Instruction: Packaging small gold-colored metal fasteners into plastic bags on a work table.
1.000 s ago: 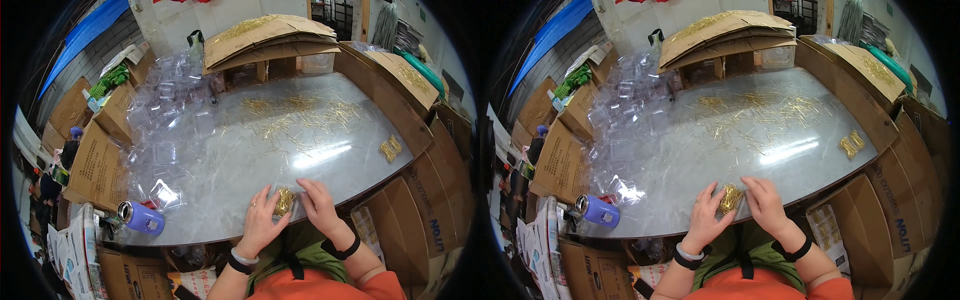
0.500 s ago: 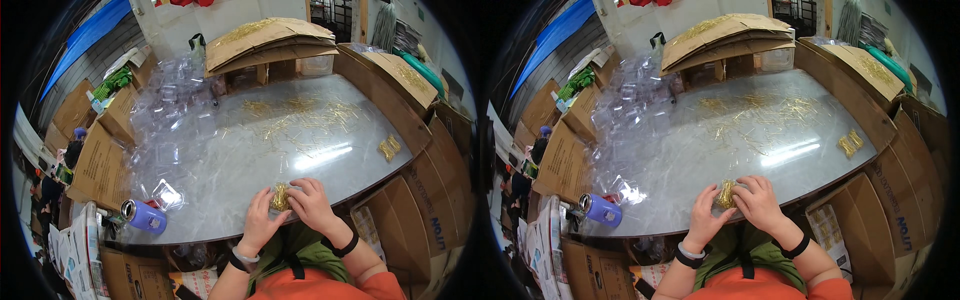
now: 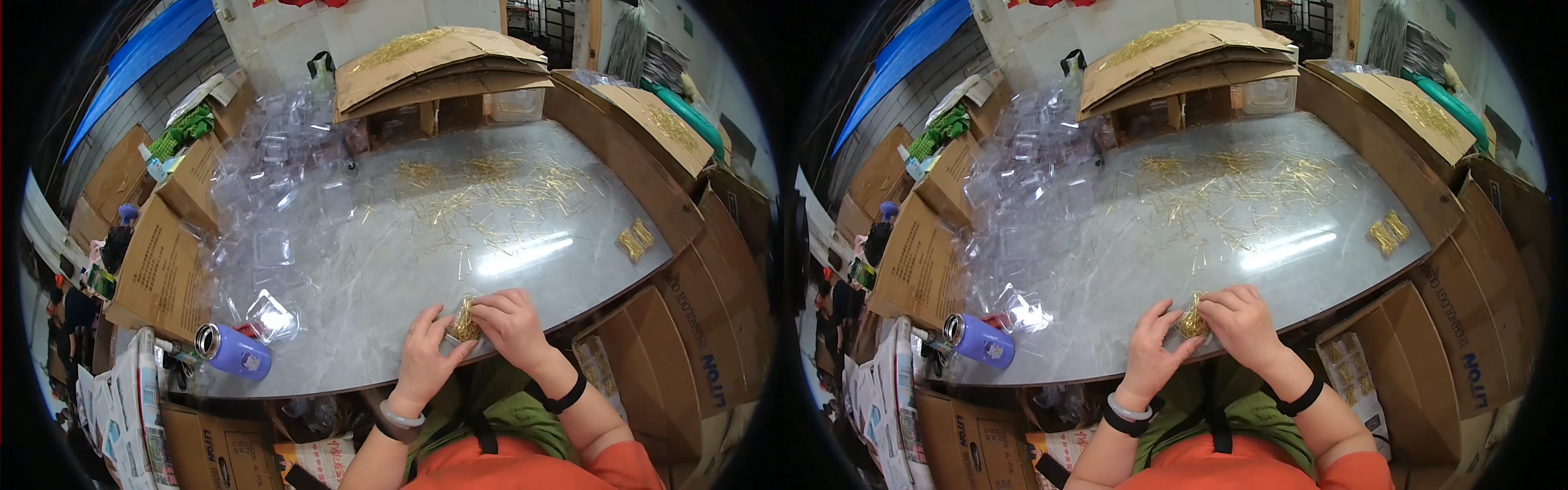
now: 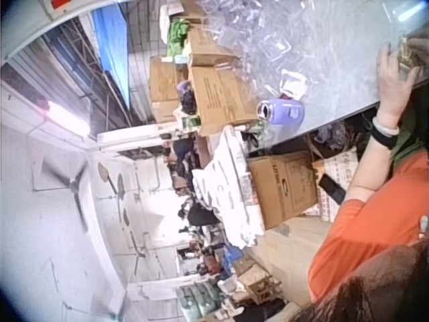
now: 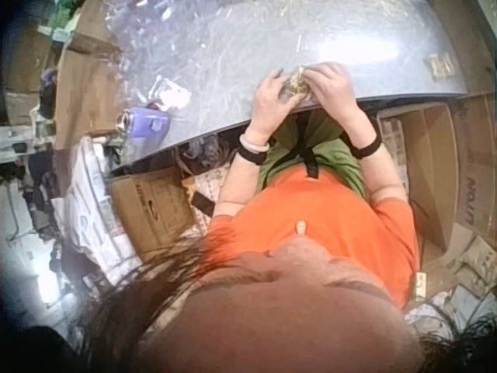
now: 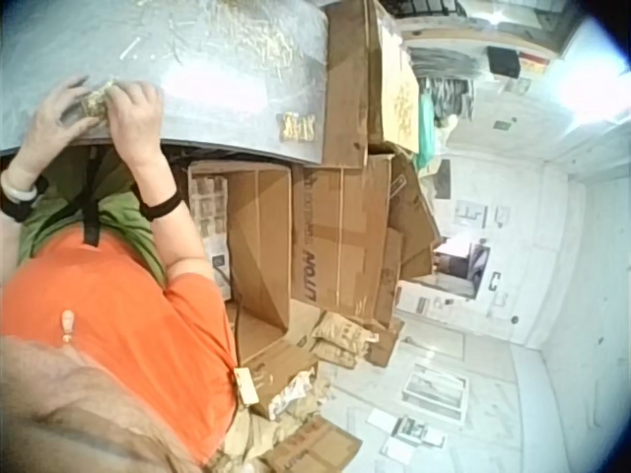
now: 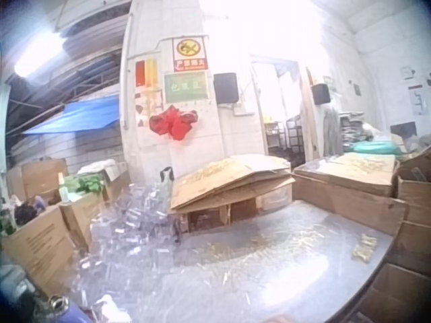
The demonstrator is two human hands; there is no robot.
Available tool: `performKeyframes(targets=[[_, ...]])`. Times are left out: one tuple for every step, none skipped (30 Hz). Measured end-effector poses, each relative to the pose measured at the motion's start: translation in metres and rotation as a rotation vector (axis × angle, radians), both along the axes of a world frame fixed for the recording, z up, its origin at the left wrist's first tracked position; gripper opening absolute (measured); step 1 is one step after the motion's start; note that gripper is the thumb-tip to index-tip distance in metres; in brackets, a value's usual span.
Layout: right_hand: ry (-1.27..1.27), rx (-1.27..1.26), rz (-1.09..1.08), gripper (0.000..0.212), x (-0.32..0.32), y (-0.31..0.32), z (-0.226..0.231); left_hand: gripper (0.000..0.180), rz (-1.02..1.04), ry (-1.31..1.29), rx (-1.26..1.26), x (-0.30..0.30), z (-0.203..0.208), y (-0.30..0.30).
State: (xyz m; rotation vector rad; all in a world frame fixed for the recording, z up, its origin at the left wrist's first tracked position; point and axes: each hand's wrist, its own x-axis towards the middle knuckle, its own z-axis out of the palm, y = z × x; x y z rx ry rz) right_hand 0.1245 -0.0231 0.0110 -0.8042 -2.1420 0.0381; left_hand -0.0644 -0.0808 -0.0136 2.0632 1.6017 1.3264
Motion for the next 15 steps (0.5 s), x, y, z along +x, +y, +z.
performKeyframes(targets=[[0.039,-0.021,-0.014,0.022,0.0,0.0,-0.001,0.052,0.002,0.006,0.008,-0.001,-0.001,0.0],[0.078,-0.042,-0.027,0.022,0.0,-0.001,-0.002,0.053,-0.002,0.008,0.009,-0.001,0.0,0.0],[0.117,-0.064,-0.041,0.022,0.0,-0.001,-0.003,0.053,-0.005,0.01,0.01,-0.002,0.002,0.001],[0.122,-0.091,-0.044,0.022,0.0,-0.001,-0.003,0.054,-0.012,0.012,0.008,-0.001,0.003,0.001],[0.127,-0.117,-0.047,0.021,0.0,0.001,-0.003,0.054,-0.015,0.011,0.007,-0.001,0.003,0.001],[0.132,-0.144,-0.05,0.021,0.0,0.002,-0.003,0.055,-0.018,0.009,0.005,-0.001,0.003,0.0],[0.166,-0.193,-0.039,0.02,-0.001,0.004,-0.003,0.055,-0.022,0.008,0.006,-0.001,0.003,0.0],[0.2,-0.241,-0.029,0.018,-0.002,0.005,-0.003,0.055,-0.021,0.014,0.006,-0.001,0.003,0.0],[0.234,-0.29,-0.018,0.017,-0.004,0.006,-0.002,0.054,-0.02,0.02,0.005,-0.001,0.003,0.0],[0.302,-0.407,-0.003,0.016,-0.006,0.007,0.0,0.054,-0.018,0.026,0.004,-0.001,0.003,0.0],[0.37,-0.525,0.012,0.014,-0.01,0.007,0.004,0.054,-0.017,0.03,0.005,-0.001,0.002,0.001],[0.438,-0.643,0.027,0.013,-0.014,0.009,0.008,0.054,-0.016,0.033,0.006,-0.001,0.002,0.001],[0.417,-0.614,0.027,0.013,-0.016,0.011,0.012,0.054,-0.014,0.036,0.006,-0.001,0.002,0.001],[0.395,-0.585,0.026,0.013,-0.019,0.014,0.016,0.054,-0.015,0.033,0.006,-0.002,0.001,0.001],[0.374,-0.556,0.025,0.013,-0.02,0.016,0.019,0.054,-0.016,0.029,0.006,-0.002,0.0,0.002]])
